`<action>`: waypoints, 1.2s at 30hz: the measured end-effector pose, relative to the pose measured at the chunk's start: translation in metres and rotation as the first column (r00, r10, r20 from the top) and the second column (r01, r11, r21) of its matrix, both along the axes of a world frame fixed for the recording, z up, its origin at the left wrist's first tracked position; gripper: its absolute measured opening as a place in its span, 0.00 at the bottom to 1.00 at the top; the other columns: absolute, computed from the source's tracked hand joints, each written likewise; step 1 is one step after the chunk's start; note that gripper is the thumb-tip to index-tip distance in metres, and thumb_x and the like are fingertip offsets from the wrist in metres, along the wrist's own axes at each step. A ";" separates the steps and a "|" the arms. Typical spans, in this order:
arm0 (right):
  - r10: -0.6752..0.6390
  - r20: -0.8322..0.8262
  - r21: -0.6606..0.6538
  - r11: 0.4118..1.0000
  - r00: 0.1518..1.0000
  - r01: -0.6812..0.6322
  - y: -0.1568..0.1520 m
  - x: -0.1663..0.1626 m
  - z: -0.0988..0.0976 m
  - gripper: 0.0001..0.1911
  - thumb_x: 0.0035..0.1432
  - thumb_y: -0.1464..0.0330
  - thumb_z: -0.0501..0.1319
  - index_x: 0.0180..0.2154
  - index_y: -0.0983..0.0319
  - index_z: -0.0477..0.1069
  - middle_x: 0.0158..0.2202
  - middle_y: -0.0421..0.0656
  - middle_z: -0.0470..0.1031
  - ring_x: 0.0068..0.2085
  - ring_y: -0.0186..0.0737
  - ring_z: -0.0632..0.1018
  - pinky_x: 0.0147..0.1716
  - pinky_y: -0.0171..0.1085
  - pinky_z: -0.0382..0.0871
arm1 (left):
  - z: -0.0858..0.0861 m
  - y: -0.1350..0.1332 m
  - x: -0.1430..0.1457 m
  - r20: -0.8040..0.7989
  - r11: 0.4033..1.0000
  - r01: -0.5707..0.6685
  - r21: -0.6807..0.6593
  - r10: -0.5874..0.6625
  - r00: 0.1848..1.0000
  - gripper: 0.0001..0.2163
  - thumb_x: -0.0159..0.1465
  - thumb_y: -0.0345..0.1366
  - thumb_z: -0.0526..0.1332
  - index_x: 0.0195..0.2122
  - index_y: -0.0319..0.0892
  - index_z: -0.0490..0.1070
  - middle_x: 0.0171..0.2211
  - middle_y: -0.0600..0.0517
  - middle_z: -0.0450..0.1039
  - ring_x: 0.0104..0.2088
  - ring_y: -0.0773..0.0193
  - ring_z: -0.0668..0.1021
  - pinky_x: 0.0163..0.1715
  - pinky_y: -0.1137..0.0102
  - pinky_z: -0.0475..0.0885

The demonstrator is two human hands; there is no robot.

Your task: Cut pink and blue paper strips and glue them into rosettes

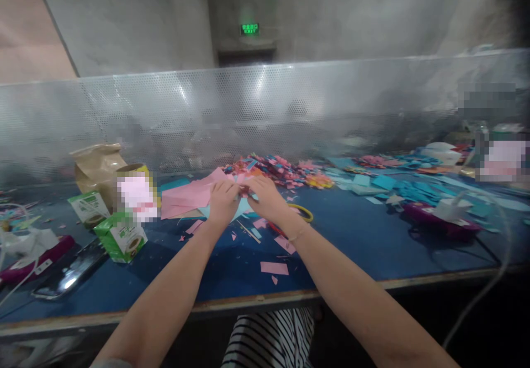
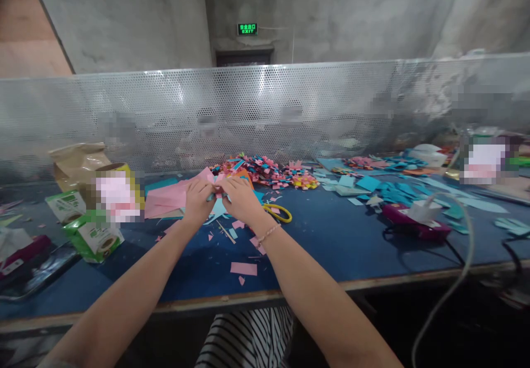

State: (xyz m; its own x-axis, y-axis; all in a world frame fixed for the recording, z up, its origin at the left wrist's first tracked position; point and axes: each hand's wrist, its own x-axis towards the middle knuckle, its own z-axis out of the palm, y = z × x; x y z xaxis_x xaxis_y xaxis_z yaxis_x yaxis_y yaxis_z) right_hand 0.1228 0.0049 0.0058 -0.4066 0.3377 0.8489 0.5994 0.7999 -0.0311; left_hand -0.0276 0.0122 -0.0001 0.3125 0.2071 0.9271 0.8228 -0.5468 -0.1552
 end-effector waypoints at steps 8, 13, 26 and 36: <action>0.017 0.015 -0.016 1.000 1.000 -0.017 -0.001 -0.001 0.001 0.16 0.47 0.75 0.53 0.41 0.62 0.65 0.39 0.46 0.71 0.43 0.43 0.68 0.43 0.43 0.60 | -0.001 0.000 0.000 0.008 1.000 0.001 -0.002 -0.001 1.000 0.05 0.52 0.26 0.57 0.23 0.43 0.66 0.25 0.52 0.70 0.30 0.63 0.70 0.32 0.68 0.59; -0.024 -0.006 -0.003 1.000 1.000 0.024 0.002 0.001 -0.001 0.14 0.48 0.72 0.55 0.41 0.62 0.65 0.40 0.47 0.71 0.44 0.43 0.68 0.44 0.44 0.60 | -0.001 0.001 0.000 -0.002 1.000 0.022 -0.017 -0.022 1.000 0.05 0.53 0.26 0.57 0.24 0.43 0.66 0.25 0.52 0.70 0.30 0.63 0.70 0.33 0.68 0.59; -0.090 -0.043 -0.021 0.996 0.995 0.090 0.000 0.004 0.004 0.16 0.47 0.73 0.56 0.41 0.63 0.64 0.40 0.48 0.69 0.44 0.46 0.67 0.44 0.45 0.59 | -0.001 0.004 -0.002 0.058 0.998 0.055 -0.019 -0.054 0.997 0.04 0.53 0.28 0.58 0.23 0.42 0.65 0.26 0.52 0.70 0.31 0.64 0.71 0.34 0.68 0.61; 0.024 -0.068 0.018 1.000 0.997 -0.022 0.011 0.010 0.001 0.13 0.47 0.75 0.56 0.38 0.62 0.66 0.40 0.47 0.67 0.44 0.43 0.66 0.45 0.44 0.61 | 0.002 0.004 -0.003 0.094 0.988 0.118 -0.101 -0.109 0.990 0.04 0.55 0.31 0.57 0.24 0.42 0.66 0.27 0.51 0.70 0.32 0.64 0.70 0.35 0.68 0.62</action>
State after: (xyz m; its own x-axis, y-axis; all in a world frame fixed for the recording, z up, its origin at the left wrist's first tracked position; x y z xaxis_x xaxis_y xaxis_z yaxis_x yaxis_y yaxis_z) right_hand 0.1329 0.0163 0.0066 -0.3550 0.3140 0.8805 0.5778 0.8142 -0.0574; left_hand -0.0304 0.0158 0.0022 0.2576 0.2738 0.9267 0.7622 -0.6470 -0.0207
